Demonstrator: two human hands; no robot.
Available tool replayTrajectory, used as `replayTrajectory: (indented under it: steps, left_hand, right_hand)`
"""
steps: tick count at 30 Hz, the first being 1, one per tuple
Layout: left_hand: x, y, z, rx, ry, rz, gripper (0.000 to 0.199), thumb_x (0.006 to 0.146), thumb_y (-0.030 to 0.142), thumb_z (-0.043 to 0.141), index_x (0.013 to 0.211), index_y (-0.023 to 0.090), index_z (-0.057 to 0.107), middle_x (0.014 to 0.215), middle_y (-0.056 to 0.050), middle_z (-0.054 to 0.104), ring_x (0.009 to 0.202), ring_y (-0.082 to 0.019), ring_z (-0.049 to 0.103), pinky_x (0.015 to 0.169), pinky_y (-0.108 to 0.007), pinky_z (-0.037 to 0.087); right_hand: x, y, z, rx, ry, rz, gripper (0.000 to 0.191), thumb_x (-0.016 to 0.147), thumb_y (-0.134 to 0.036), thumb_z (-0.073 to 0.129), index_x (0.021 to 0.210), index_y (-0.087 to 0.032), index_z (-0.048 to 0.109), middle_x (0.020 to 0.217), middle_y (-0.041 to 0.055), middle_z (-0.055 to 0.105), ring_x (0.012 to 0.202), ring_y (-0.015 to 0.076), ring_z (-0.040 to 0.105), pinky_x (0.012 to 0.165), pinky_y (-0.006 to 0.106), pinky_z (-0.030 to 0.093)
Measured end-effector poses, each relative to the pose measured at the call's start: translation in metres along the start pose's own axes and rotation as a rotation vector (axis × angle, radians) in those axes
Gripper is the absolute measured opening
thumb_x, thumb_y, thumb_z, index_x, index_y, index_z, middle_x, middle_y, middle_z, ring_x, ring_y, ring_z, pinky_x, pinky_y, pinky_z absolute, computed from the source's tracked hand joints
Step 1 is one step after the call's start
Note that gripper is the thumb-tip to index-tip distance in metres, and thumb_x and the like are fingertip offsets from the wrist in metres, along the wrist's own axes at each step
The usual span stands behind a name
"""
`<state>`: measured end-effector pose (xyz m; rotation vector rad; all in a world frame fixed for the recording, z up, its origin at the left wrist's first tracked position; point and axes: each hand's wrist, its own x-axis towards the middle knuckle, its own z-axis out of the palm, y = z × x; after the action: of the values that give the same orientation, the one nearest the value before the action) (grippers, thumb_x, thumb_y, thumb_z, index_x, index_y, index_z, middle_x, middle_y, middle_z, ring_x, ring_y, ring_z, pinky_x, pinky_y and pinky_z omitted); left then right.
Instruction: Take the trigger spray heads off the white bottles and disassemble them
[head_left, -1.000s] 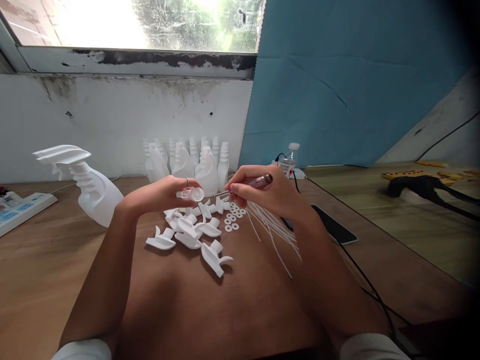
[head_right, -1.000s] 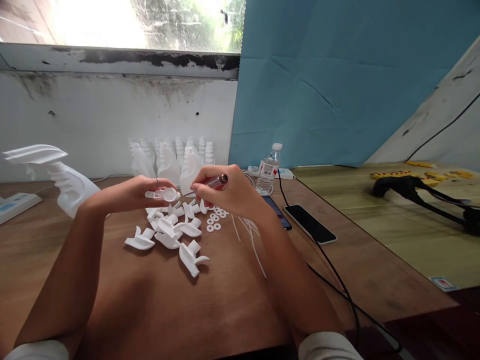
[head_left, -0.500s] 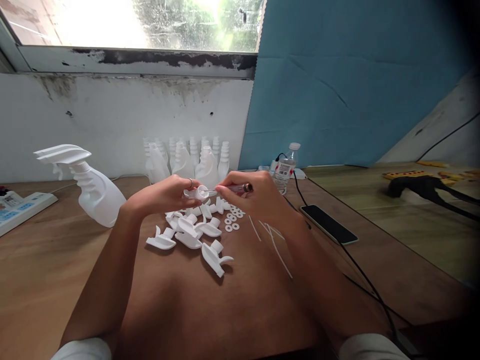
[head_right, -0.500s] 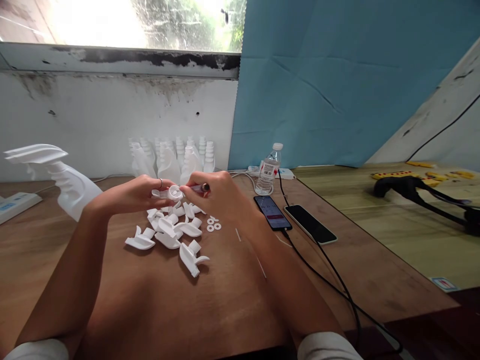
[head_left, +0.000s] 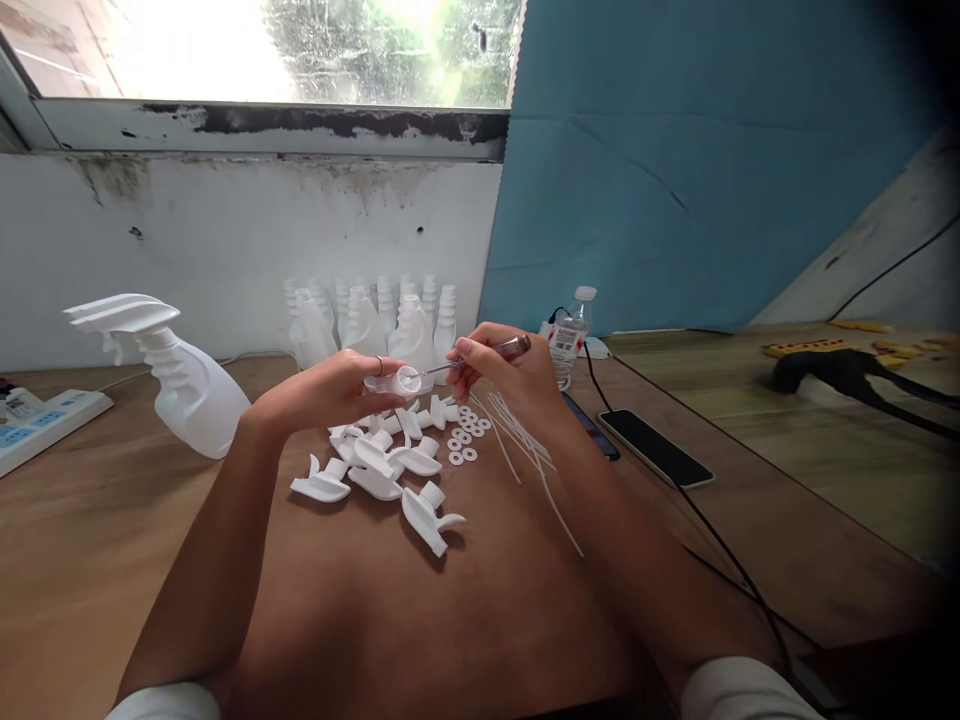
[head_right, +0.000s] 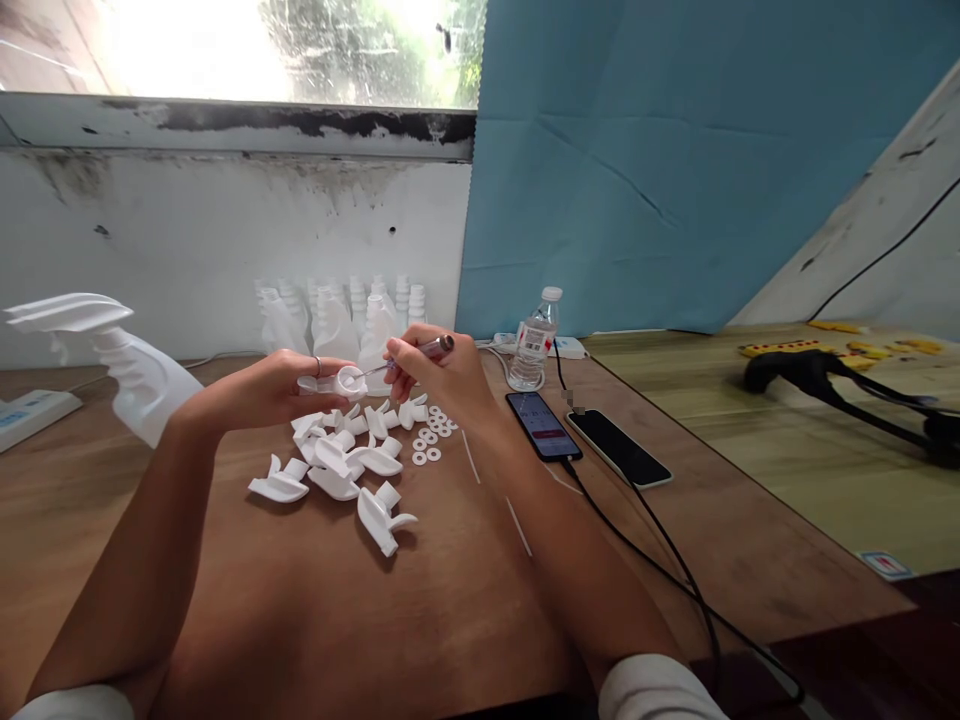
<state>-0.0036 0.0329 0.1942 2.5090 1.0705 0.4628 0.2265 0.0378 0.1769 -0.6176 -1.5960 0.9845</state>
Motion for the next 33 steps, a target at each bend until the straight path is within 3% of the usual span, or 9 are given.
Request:
replayTrajectory:
  steps: [5, 10, 16, 22, 33]
  left_hand:
    - [-0.002, -0.004, -0.003, -0.072, 0.095, 0.027, 0.039, 0.088, 0.04, 0.055, 0.119, 0.017, 0.059, 0.082, -0.002, 0.065, 0.07, -0.011, 0.057, 0.063, -0.02, 0.046]
    - [-0.002, -0.004, -0.003, 0.014, 0.056, -0.012, 0.04, 0.087, 0.041, 0.056, 0.123, 0.022, 0.057, 0.085, 0.0, 0.068, 0.065, -0.01, 0.056, 0.06, -0.02, 0.045]
    - [-0.004, 0.0, -0.008, -0.074, -0.019, -0.017, 0.042, 0.086, 0.044, 0.057, 0.121, 0.022, 0.059, 0.091, -0.001, 0.068, 0.075, -0.013, 0.061, 0.063, -0.02, 0.048]
    - [-0.006, -0.003, -0.012, -0.226, -0.104, -0.026, 0.04, 0.083, 0.044, 0.061, 0.113, 0.018, 0.063, 0.095, -0.006, 0.069, 0.085, -0.018, 0.065, 0.068, -0.023, 0.052]
    - [-0.004, -0.003, -0.011, -0.349, -0.177, -0.134, 0.043, 0.082, 0.044, 0.063, 0.117, 0.018, 0.061, 0.091, -0.006, 0.071, 0.084, -0.018, 0.067, 0.07, -0.024, 0.054]
  right_hand:
    - [0.001, 0.004, 0.001, 0.113, 0.042, -0.057, 0.022, 0.084, -0.032, 0.06, 0.07, -0.015, 0.062, 0.059, 0.0013, 0.066, 0.046, 0.0132, 0.061, 0.045, 0.027, 0.052]
    - [0.001, -0.002, 0.0, 0.08, -0.028, -0.018, 0.019, 0.083, -0.028, 0.062, 0.07, -0.014, 0.063, 0.06, 0.0024, 0.066, 0.046, 0.0133, 0.061, 0.045, 0.027, 0.052]
    - [0.007, 0.011, -0.001, 0.294, -0.047, 0.128, 0.021, 0.083, -0.031, 0.059, 0.071, -0.014, 0.061, 0.058, 0.0027, 0.066, 0.042, 0.0128, 0.059, 0.039, 0.024, 0.048]
    - [0.012, 0.035, 0.005, 0.517, -0.012, 0.374, 0.02, 0.079, -0.03, 0.059, 0.07, -0.013, 0.062, 0.056, 0.0027, 0.064, 0.041, 0.0092, 0.055, 0.038, 0.018, 0.045]
    - [0.017, 0.048, 0.007, 0.68, 0.01, 0.616, 0.02, 0.08, -0.023, 0.055, 0.064, -0.012, 0.06, 0.051, 0.002, 0.06, 0.038, 0.0053, 0.047, 0.036, 0.013, 0.038]
